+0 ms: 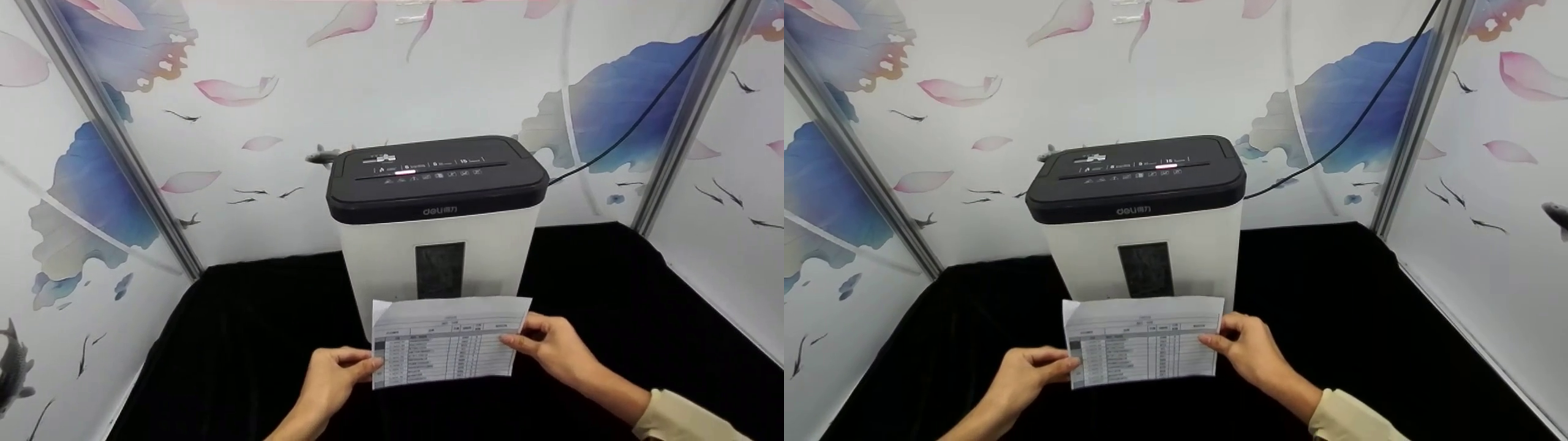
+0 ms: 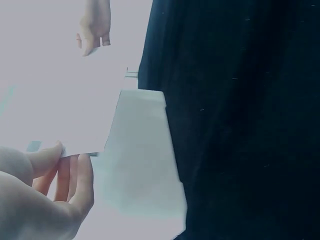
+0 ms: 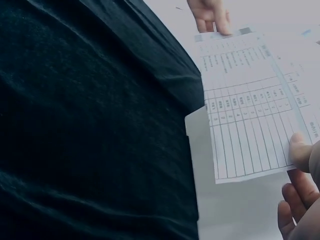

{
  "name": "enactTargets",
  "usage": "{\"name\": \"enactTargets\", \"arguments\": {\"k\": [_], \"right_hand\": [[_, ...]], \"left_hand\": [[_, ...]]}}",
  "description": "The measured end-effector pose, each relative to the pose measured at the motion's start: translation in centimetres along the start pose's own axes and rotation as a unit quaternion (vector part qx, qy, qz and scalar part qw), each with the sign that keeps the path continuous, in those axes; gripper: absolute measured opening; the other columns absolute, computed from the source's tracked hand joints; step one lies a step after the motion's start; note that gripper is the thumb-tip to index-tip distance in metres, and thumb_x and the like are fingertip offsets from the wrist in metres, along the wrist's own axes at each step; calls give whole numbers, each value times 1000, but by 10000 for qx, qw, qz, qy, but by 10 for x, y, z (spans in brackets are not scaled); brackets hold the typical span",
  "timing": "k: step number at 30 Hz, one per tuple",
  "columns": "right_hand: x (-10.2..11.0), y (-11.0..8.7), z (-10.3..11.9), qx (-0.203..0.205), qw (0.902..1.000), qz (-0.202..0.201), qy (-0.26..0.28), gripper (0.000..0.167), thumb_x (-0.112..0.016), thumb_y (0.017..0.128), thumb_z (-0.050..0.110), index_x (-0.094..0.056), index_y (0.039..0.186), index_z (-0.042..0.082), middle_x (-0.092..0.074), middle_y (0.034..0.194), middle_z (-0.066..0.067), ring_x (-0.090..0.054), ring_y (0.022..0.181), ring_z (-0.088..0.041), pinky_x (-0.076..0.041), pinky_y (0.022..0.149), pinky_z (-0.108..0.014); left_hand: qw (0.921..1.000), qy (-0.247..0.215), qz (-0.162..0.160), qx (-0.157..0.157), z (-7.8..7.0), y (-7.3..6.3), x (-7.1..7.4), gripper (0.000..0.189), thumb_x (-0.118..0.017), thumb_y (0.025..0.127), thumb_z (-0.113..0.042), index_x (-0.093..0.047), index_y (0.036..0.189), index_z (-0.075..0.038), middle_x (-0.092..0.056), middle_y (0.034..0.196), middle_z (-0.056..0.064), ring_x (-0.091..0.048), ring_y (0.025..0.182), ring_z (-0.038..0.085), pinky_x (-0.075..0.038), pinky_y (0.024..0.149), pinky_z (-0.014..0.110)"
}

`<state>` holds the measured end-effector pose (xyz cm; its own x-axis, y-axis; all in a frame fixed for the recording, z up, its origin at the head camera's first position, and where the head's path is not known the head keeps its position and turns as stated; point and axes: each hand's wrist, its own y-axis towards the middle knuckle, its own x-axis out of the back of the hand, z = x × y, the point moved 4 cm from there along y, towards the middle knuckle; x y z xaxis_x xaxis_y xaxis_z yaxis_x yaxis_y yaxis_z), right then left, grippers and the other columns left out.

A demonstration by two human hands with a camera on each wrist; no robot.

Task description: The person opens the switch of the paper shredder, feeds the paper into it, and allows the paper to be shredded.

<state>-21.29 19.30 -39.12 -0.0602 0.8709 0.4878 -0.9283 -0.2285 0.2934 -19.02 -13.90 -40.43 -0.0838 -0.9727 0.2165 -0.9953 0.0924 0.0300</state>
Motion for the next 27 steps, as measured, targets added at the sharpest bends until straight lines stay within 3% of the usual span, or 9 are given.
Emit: {"name": "enactTargets", "arguments": {"k": [8,12,19,22,27], "right_hand": [[13,10,17,205,9992,-37,-345,22,-75,89,16,-75,105,1,-76,104,-16,-68,86,0,-59,74,-20],[21,16,26,239,9979,-127,-592,20,-75,88,15,-76,103,3,-77,102,-14,-67,84,0,-58,72,-19],[36,28,50,450,9891,-384,-1347,13,-78,86,14,-79,98,9,-77,97,-7,-61,84,0,-53,71,-19],[42,36,62,496,9851,-423,-1589,13,-79,85,13,-79,97,10,-77,96,-5,-60,84,-2,-52,72,-19],[50,46,79,614,9810,-448,-1783,11,-80,84,13,-79,94,11,-75,93,-4,-58,81,-6,-50,69,-19]], "left_hand": [[9996,21,-41,-295,-25,6,5,22,-79,85,-10,-75,99,7,-77,97,15,-75,84,20,-62,75,25],[9987,286,-169,-396,-35,8,8,22,-80,84,-14,-77,98,3,-77,97,12,-73,87,15,-60,76,21],[9980,222,-227,-554,-57,11,12,21,-80,84,-12,-77,98,3,-77,97,14,-73,87,16,-61,78,22],[9982,94,-236,-538,-67,14,15,21,-80,85,-11,-77,99,4,-77,97,14,-74,86,17,-61,79,23],[9992,-275,-160,-249,-77,19,20,23,-78,86,-10,-75,104,5,-77,99,17,-77,86,23,-62,85,32]]}}
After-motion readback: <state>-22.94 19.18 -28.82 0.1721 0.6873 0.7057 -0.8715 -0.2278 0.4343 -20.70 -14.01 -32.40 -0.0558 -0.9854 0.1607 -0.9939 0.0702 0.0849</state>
